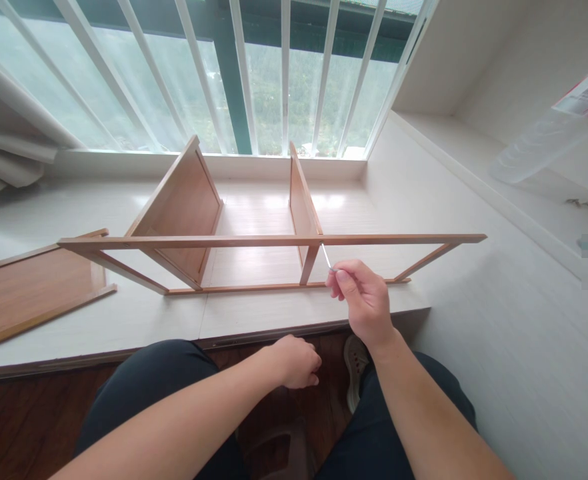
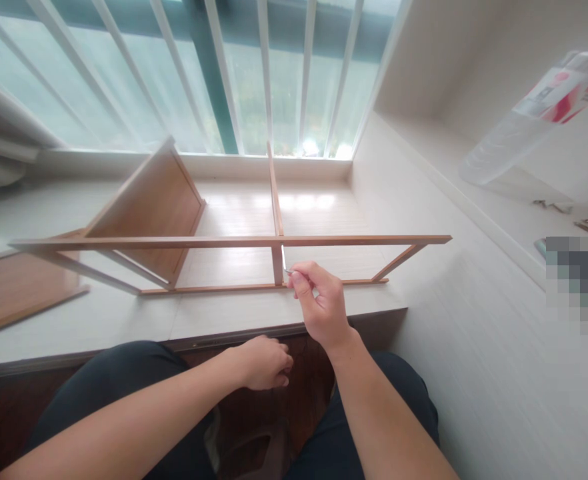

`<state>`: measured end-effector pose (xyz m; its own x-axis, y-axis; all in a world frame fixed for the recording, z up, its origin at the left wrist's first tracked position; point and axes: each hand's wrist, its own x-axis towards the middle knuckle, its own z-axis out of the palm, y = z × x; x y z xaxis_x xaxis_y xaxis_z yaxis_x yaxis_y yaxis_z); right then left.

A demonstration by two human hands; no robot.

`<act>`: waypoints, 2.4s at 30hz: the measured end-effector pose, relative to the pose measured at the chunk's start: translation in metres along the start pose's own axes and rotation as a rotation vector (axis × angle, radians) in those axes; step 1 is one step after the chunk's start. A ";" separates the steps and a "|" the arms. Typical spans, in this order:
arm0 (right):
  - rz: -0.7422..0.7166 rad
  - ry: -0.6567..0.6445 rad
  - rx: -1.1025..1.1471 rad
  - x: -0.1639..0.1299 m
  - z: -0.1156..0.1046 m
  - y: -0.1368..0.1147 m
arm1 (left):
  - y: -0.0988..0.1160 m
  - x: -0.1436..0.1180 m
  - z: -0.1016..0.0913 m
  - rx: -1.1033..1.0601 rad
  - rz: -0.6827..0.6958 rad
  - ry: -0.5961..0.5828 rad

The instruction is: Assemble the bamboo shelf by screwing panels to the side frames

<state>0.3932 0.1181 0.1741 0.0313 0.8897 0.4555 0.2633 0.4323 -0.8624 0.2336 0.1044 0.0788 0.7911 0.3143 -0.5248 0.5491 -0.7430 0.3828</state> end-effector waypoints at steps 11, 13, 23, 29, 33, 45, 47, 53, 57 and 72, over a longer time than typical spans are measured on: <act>-0.059 0.110 -0.051 0.002 0.003 -0.003 | 0.002 -0.002 -0.003 -0.004 0.000 -0.003; -0.063 0.106 -0.053 0.001 0.003 -0.001 | 0.002 -0.003 -0.004 -0.004 0.001 -0.004; -0.082 0.111 -0.012 -0.004 0.004 0.005 | 0.002 -0.002 -0.004 0.003 -0.007 -0.029; -0.097 0.122 -0.015 -0.005 0.005 0.009 | 0.002 -0.001 -0.005 0.007 -0.006 -0.022; -0.089 0.112 -0.030 -0.006 0.003 0.011 | 0.002 -0.001 -0.004 0.004 -0.008 -0.021; -0.068 0.095 -0.079 -0.008 0.001 0.013 | 0.002 -0.002 -0.004 -0.006 -0.007 -0.020; -0.062 0.088 -0.076 -0.009 0.001 0.013 | 0.002 -0.002 -0.005 -0.004 -0.008 -0.026; -0.052 0.071 -0.087 -0.010 0.001 0.015 | 0.002 -0.002 -0.005 0.001 -0.014 -0.032; -0.043 0.064 -0.108 -0.010 0.002 0.015 | 0.003 -0.002 -0.005 0.010 -0.015 -0.029; -0.031 0.010 -0.141 -0.011 0.008 0.015 | 0.002 -0.002 -0.003 0.002 -0.009 0.000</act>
<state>0.3890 0.1158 0.1548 0.0306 0.8743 0.4844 0.3974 0.4340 -0.8085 0.2338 0.1046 0.0832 0.7861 0.3208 -0.5284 0.5557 -0.7411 0.3767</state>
